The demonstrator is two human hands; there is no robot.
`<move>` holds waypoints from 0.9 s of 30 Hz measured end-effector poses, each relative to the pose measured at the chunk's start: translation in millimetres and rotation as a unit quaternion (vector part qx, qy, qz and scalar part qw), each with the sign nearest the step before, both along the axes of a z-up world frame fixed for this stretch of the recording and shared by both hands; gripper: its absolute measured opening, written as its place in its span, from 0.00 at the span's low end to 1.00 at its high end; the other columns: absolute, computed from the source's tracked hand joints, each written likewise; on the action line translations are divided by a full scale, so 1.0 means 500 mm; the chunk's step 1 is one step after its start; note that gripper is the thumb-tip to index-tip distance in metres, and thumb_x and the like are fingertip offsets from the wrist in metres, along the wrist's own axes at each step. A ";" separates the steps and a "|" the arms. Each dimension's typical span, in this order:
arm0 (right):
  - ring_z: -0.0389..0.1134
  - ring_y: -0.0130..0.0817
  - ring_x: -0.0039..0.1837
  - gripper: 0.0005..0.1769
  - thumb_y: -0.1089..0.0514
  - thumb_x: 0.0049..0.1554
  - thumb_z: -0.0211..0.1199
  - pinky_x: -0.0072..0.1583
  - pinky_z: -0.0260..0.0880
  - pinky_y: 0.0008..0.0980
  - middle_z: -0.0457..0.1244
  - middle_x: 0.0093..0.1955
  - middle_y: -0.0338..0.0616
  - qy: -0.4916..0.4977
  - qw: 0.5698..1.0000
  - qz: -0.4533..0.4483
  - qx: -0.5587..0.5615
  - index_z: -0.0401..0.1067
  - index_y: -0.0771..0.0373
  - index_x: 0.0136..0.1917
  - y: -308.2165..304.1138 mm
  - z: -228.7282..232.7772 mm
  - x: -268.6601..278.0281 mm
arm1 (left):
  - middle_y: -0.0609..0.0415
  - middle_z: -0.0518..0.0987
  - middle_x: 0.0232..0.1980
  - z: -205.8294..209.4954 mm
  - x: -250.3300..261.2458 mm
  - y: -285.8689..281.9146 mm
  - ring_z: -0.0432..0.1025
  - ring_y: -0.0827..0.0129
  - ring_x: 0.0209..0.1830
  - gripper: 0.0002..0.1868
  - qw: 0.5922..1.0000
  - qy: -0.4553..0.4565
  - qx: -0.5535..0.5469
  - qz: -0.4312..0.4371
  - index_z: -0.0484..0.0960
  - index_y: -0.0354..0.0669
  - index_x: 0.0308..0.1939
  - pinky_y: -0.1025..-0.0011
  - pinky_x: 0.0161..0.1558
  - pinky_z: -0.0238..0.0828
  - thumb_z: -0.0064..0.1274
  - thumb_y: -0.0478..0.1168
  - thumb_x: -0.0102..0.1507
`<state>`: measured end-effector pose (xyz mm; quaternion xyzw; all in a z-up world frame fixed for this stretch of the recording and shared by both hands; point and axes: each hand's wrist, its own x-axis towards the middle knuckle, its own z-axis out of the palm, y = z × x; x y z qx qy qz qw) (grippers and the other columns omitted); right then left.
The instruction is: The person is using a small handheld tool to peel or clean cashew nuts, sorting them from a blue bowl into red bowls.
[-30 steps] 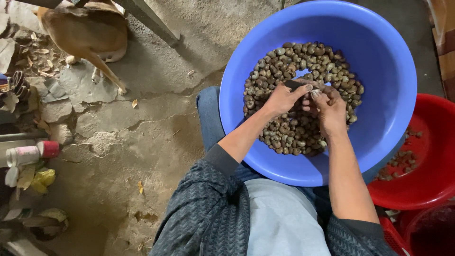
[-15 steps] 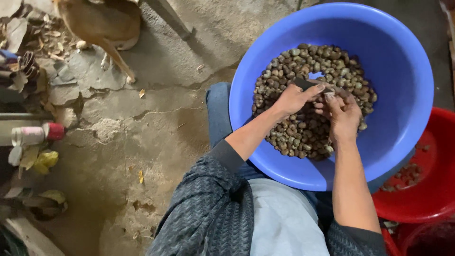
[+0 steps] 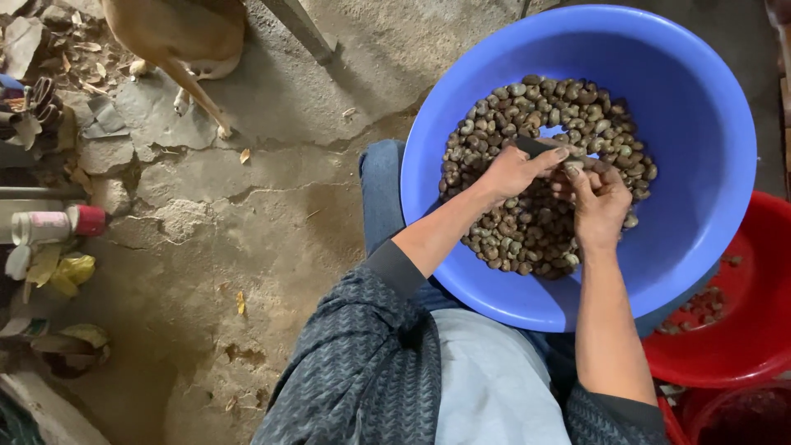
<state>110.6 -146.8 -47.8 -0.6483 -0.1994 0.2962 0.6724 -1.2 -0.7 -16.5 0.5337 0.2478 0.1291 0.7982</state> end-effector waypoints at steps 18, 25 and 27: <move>0.62 0.22 0.45 0.11 0.62 0.72 0.69 0.51 0.72 0.22 0.57 0.45 0.33 -0.131 0.979 -0.120 -0.105 0.68 0.66 0.60 -0.104 0.190 0.040 | 0.41 0.86 0.46 0.029 0.009 0.032 0.85 0.54 0.50 0.18 0.995 0.092 -0.041 0.012 0.83 0.29 0.50 0.63 0.46 0.86 0.52 0.44 0.68; 0.70 0.37 0.49 0.12 0.59 0.73 0.67 0.48 0.75 0.31 0.64 0.50 0.48 -0.129 0.954 -0.263 -0.069 0.66 0.65 0.62 -0.336 0.188 0.130 | 0.50 0.84 0.41 -0.054 0.002 0.022 0.87 0.60 0.41 0.22 0.994 0.078 -0.001 0.071 0.83 0.37 0.48 0.70 0.32 0.80 0.57 0.54 0.63; 0.68 0.33 0.44 0.13 0.57 0.70 0.69 0.46 0.74 0.28 0.68 0.48 0.50 -0.069 0.949 -0.301 -0.058 0.67 0.63 0.61 -0.386 0.163 0.146 | 0.49 0.85 0.48 -0.054 -0.004 0.025 0.87 0.55 0.46 0.24 0.998 0.027 0.000 0.064 0.83 0.38 0.53 0.67 0.38 0.85 0.57 0.54 0.65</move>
